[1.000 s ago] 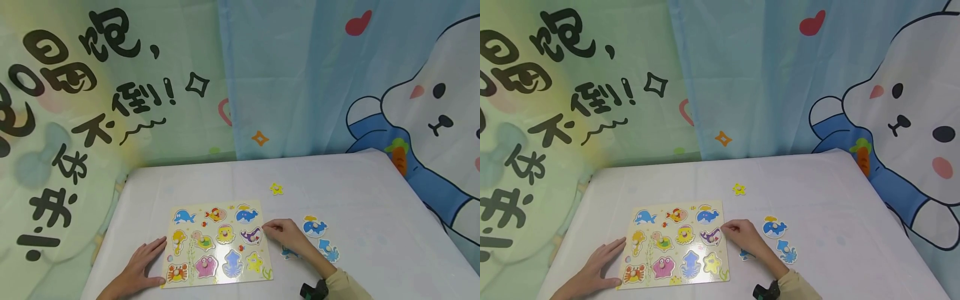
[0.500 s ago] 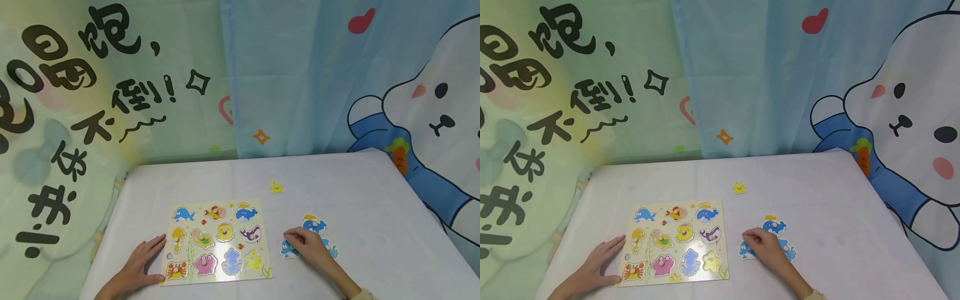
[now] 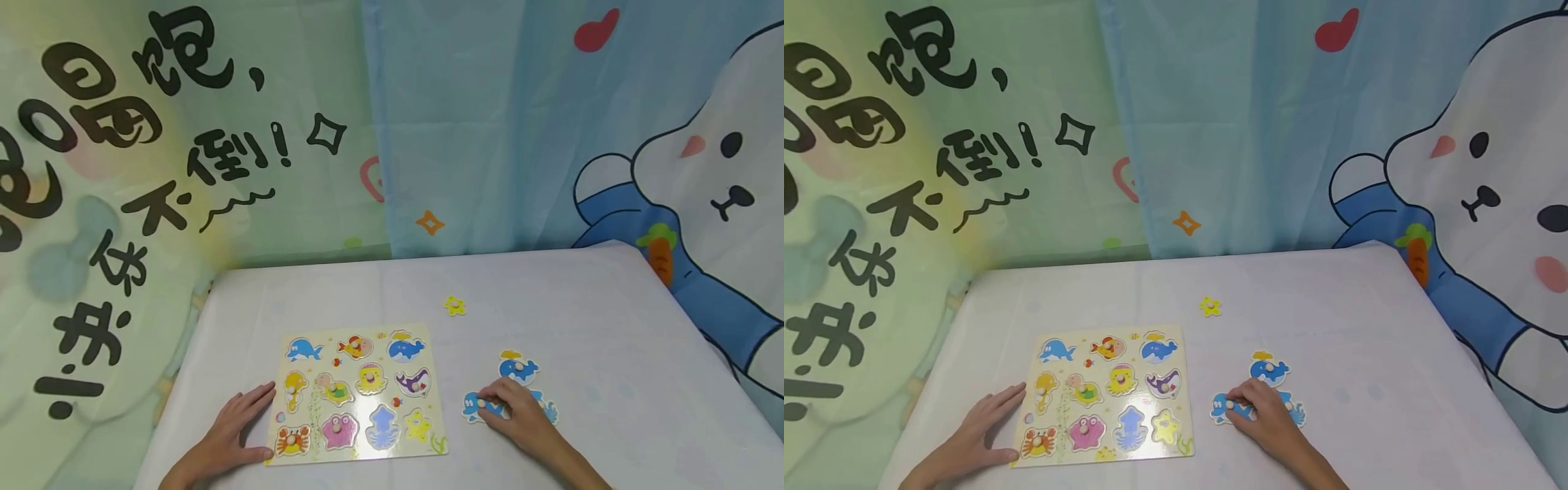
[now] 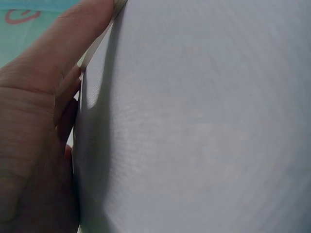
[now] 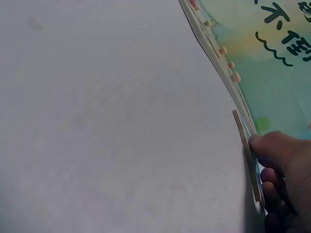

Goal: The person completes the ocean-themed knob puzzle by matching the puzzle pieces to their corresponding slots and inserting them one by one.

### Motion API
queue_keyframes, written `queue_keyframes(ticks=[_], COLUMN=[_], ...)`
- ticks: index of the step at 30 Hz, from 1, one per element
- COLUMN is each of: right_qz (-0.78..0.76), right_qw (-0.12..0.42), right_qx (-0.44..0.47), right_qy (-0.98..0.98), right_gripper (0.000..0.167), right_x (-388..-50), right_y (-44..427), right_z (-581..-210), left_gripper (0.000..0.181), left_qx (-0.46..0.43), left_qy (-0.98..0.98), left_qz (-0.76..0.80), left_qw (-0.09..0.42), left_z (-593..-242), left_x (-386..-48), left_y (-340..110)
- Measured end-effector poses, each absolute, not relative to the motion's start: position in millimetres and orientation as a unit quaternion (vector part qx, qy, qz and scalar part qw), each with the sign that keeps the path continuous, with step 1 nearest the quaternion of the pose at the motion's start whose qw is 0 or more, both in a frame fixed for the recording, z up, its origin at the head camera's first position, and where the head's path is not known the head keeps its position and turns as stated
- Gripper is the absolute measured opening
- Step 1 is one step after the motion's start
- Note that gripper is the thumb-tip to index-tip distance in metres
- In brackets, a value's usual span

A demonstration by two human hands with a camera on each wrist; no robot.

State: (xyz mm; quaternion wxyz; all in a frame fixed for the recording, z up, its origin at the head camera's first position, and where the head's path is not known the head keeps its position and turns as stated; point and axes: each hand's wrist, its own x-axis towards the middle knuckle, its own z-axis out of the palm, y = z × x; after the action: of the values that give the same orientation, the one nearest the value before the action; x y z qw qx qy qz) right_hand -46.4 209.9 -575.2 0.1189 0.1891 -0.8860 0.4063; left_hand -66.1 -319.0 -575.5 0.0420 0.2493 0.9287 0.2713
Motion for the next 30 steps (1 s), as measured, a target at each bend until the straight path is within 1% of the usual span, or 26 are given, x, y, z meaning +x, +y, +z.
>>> queue_keyframes(ticks=[3, 9, 19, 30], right_qz=[0.411, 0.414, 0.410, 0.405], right_qw=[0.131, 0.125, 0.132, 0.129], right_qx=[0.188, 0.179, 0.176, 0.166], right_qy=[-0.883, -0.884, -0.885, -0.890], right_gripper=[0.024, 0.019, 0.020, 0.019], right_x=[-44.9, -45.8, -45.2, -45.4], right_y=[212.3, 213.1, 212.7, 212.1], right_z=[-576.0, -576.7, -579.4, -578.6], left_gripper=[0.093, 0.094, 0.094, 0.093], left_qx=[0.251, 0.252, 0.243, 0.247], left_qy=[0.929, 0.929, 0.929, 0.928], left_qz=[0.269, 0.270, 0.275, 0.275], left_qw=[0.041, 0.039, 0.049, 0.043], left_z=[-575.2, -573.4, -574.4, -574.0], left_x=[-66.8, -67.4, -66.0, -66.1], left_y=[-317.9, -316.8, -316.2, -315.6])
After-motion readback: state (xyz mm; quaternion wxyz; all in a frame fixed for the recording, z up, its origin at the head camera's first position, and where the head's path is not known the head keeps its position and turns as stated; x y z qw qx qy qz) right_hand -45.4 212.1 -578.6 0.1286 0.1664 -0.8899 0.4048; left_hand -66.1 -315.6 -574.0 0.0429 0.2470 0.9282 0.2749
